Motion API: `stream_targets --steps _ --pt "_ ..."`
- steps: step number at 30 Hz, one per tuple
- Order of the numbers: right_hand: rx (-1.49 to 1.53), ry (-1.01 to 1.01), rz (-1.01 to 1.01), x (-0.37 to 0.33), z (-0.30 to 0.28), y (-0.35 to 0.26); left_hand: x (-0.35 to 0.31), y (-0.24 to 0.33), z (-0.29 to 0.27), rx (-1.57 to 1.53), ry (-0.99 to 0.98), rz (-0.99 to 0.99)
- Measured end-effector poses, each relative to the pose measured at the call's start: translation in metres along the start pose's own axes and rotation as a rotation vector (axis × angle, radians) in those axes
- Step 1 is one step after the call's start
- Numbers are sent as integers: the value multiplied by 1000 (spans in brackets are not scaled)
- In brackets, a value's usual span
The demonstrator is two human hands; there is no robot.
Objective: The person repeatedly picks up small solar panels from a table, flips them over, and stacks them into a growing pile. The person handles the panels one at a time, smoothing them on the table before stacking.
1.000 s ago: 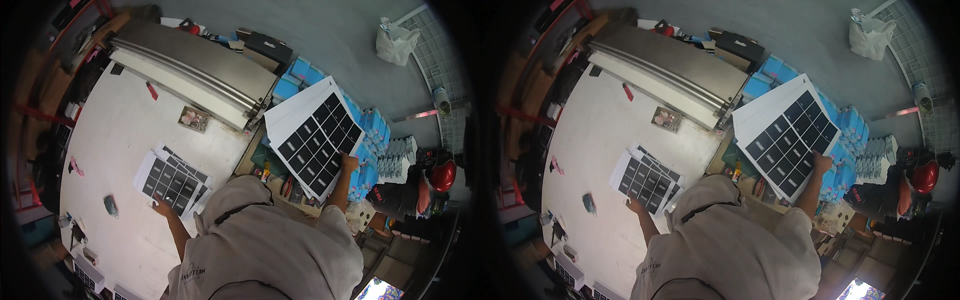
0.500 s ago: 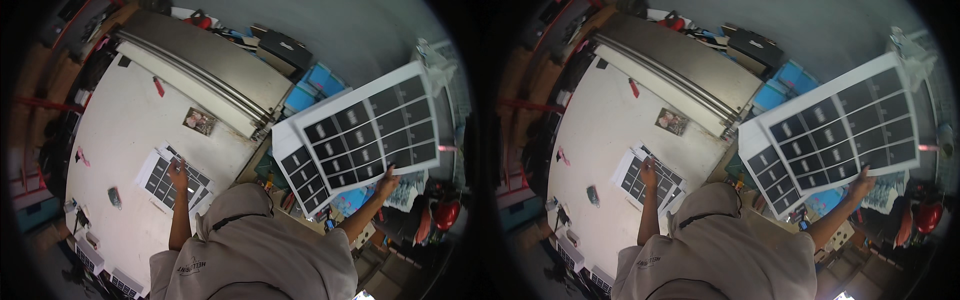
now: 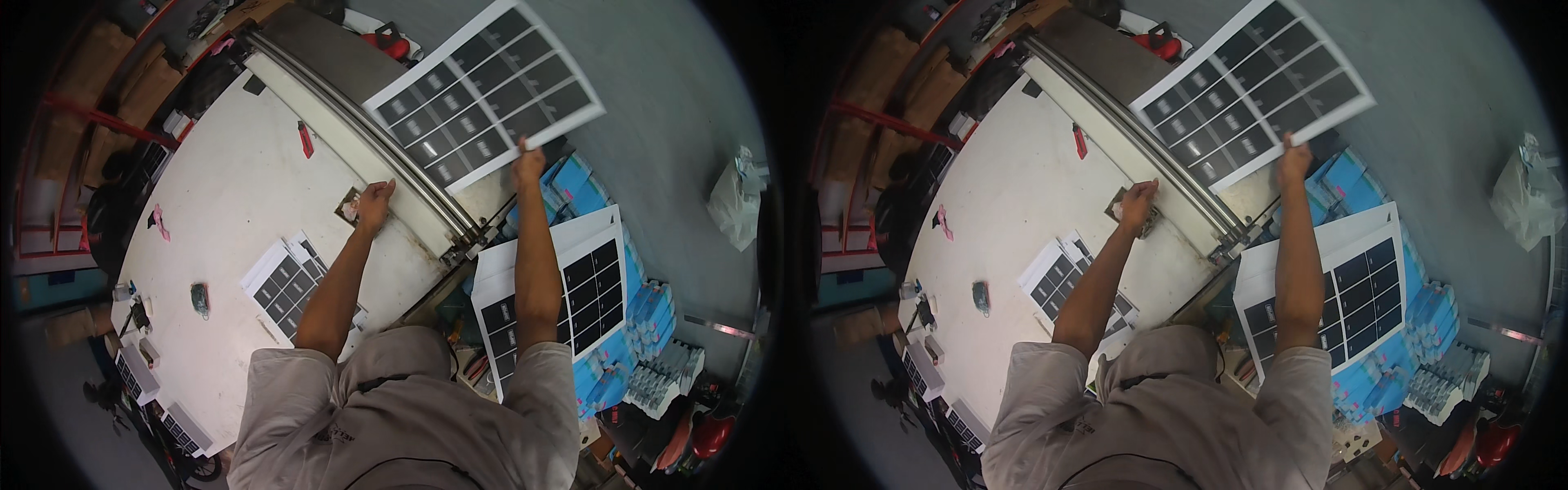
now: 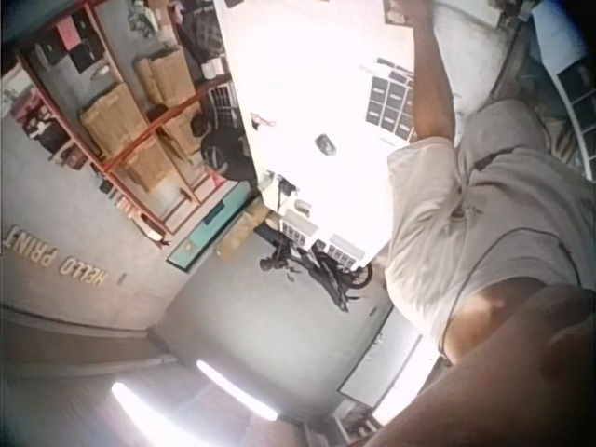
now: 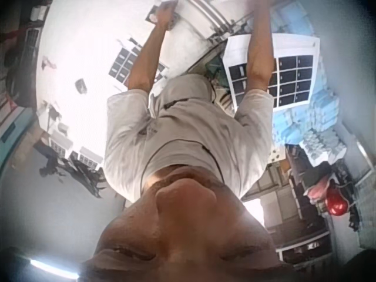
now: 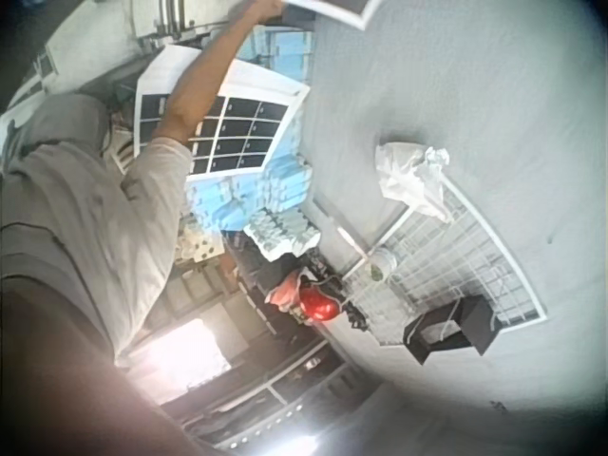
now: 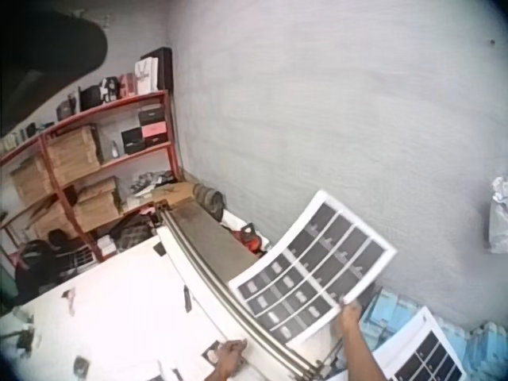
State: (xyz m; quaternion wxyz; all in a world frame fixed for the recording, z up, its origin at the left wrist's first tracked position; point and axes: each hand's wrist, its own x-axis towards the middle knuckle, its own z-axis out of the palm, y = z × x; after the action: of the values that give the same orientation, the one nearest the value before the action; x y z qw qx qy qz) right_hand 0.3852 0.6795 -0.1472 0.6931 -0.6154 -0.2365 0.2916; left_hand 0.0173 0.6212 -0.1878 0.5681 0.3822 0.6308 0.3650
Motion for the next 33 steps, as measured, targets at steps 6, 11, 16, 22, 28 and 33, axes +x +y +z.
stream_targets --steps 6,11,16,22,28,33 --pt "-730 -257 -93 -86 -94 -58 -2 -17 -27 -486 51 -12" --pt "-1525 363 18 -165 -311 -111 -42 -55 -101 -437 237 1" --pt "-1632 591 714 -238 -399 -120 -107 -41 -173 -356 310 11" --pt "-938 240 629 -222 -425 -99 -205 -44 -290 -178 435 52" --pt "-1428 560 642 -229 -452 -80 -364 92 -381 2 708 71" --pt "-1672 748 478 -223 -465 -105 -343 41 -371 25 691 -122"
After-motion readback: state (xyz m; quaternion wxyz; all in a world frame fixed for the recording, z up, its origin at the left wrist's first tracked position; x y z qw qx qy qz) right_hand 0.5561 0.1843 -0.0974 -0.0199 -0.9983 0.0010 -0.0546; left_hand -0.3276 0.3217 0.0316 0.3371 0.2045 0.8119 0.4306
